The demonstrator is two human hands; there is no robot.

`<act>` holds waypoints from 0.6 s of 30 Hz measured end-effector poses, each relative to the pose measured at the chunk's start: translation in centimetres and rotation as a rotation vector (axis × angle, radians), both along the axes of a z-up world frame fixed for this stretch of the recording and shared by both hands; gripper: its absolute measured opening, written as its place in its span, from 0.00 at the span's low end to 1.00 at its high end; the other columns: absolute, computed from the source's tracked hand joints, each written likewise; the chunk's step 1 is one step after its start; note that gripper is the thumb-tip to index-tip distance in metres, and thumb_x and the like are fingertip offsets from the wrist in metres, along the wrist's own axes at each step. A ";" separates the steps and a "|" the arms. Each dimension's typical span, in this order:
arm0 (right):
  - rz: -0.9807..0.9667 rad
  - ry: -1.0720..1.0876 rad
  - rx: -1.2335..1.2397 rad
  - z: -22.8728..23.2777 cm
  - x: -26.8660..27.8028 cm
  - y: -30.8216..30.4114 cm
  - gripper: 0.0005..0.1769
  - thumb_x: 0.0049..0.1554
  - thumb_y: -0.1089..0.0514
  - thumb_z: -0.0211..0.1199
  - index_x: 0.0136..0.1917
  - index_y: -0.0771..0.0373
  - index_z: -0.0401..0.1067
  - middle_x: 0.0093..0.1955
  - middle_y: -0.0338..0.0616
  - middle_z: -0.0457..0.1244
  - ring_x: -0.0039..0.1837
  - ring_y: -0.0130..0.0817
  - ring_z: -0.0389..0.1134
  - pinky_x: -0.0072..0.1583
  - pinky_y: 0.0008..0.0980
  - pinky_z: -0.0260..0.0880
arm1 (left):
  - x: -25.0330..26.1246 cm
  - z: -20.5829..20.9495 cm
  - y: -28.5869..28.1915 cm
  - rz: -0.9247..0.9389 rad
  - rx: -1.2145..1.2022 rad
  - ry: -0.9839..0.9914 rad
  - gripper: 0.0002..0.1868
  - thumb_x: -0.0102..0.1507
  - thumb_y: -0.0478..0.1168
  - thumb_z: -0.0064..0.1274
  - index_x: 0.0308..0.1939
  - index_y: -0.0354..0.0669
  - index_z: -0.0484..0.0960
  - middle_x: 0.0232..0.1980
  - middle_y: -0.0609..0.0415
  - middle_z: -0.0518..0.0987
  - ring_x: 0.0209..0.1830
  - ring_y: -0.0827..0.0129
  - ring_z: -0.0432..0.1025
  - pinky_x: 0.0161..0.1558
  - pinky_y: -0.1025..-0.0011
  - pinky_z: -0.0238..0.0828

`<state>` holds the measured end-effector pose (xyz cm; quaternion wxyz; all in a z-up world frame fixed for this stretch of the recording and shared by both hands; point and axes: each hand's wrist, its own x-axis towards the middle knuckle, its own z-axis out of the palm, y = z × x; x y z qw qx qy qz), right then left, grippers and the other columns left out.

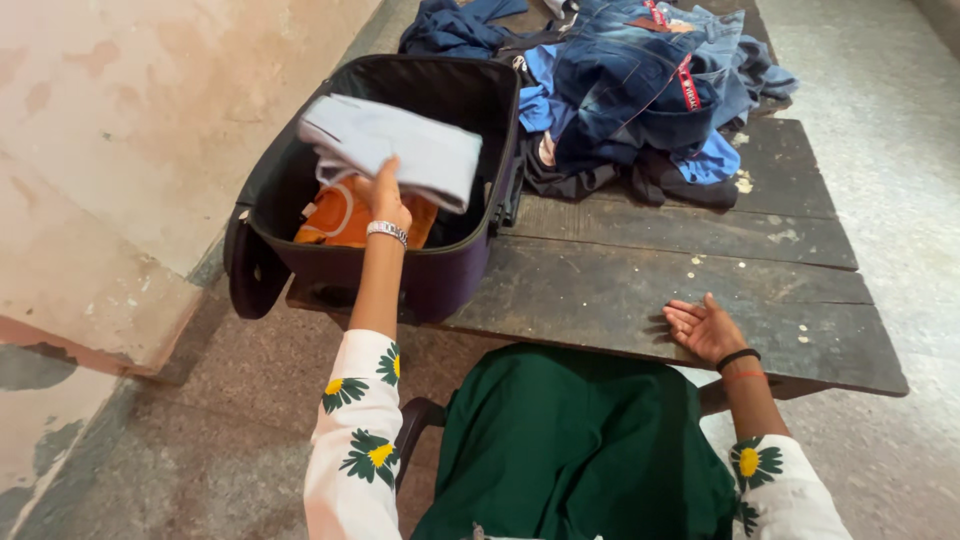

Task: The person folds grey trousers and blue jeans by hand on a wooden surface, then places them into a black suitcase.

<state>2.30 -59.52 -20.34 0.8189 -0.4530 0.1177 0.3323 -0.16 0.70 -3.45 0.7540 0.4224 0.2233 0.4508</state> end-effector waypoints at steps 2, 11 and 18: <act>0.019 -0.011 0.010 0.1 0.0 -0.1 0.41 0.70 0.31 0.37 0.73 0.69 0.62 0.69 0.53 0.64 0.59 0.37 0.68 0.57 0.37 0.69 | -1.7 -1.6 -0.1 -0.156 -0.121 0.216 0.37 0.52 0.27 0.56 0.65 0.40 0.62 0.61 0.41 0.74 0.59 0.48 0.75 0.59 0.41 0.77; 0.009 -0.013 0.035 -0.3 0.2 -0.2 0.40 0.69 0.32 0.40 0.73 0.70 0.62 0.68 0.53 0.64 0.59 0.39 0.69 0.58 0.39 0.69 | -4.4 -2.0 0.4 -0.373 0.147 0.378 0.29 0.59 0.29 0.57 0.62 0.29 0.65 0.60 0.37 0.76 0.60 0.44 0.75 0.52 0.37 0.75; -0.014 0.012 0.026 -0.5 0.4 -0.3 0.41 0.69 0.32 0.39 0.72 0.71 0.63 0.67 0.55 0.65 0.58 0.39 0.69 0.57 0.38 0.69 | -10.7 5.5 -0.4 -0.659 0.415 0.792 0.23 0.63 0.41 0.59 0.54 0.25 0.74 0.41 0.34 0.85 0.33 0.55 0.84 0.42 0.57 0.79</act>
